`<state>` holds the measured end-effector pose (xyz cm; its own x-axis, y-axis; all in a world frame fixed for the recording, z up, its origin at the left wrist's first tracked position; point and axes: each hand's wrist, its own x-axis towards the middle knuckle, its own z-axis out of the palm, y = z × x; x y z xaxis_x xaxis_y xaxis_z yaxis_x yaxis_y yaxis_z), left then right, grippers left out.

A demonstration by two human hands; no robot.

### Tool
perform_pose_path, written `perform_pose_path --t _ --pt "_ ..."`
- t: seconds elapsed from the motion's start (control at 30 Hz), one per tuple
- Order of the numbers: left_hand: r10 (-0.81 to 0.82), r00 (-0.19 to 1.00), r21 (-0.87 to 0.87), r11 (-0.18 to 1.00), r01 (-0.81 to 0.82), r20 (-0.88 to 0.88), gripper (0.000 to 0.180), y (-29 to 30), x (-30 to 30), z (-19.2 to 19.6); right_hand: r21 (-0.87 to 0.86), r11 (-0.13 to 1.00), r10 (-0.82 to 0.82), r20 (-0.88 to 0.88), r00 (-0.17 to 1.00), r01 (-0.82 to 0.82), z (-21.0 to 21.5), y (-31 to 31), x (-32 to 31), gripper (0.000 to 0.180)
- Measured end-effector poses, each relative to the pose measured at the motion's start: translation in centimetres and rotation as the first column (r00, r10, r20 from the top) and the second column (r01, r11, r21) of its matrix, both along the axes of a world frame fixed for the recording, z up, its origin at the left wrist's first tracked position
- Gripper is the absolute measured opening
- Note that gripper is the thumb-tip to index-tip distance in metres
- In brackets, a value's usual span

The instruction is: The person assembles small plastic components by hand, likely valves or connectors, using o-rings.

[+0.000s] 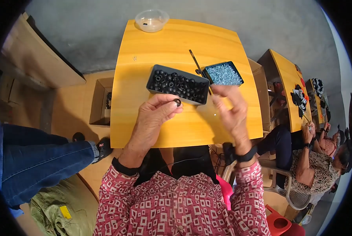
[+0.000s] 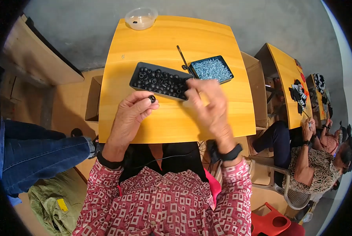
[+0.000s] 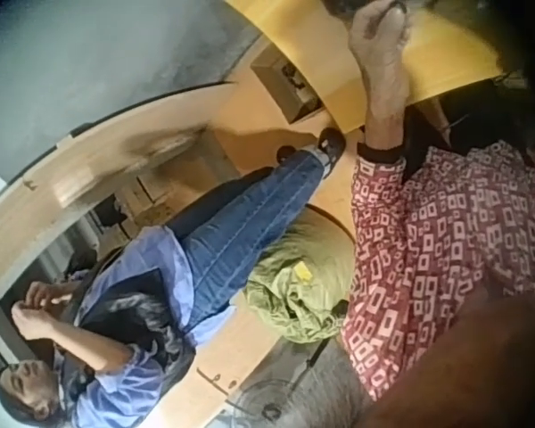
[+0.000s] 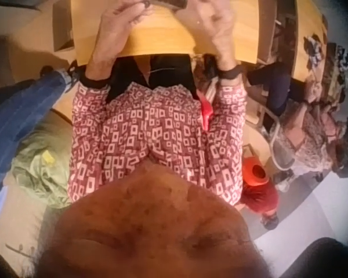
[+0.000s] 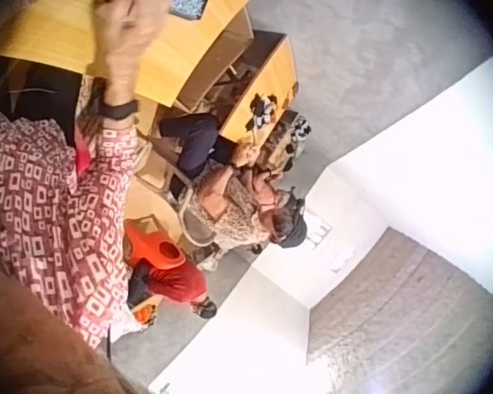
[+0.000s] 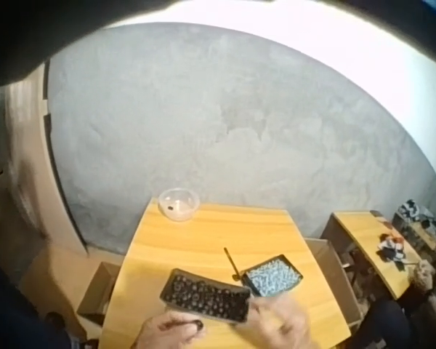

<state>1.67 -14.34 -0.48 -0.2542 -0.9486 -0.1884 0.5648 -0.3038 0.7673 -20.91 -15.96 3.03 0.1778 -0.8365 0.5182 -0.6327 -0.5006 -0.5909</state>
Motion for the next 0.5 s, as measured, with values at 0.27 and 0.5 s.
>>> perform_pose_path --t 0.27,0.5 --pt "0.041 0.998 0.069 0.997 -0.038 -0.04 0.016 -0.2 0.3 -0.3 0.202 0.955 -0.19 -0.149 0.971 0.218 -1.9 -6.0 -7.1 0.014" --pt "0.103 0.993 0.082 0.992 -0.098 -0.05 0.017 -0.5 1.1 -0.7 0.07 0.994 0.104 -0.348 0.932 -0.085 -0.7 -6.0 -1.5 0.011"
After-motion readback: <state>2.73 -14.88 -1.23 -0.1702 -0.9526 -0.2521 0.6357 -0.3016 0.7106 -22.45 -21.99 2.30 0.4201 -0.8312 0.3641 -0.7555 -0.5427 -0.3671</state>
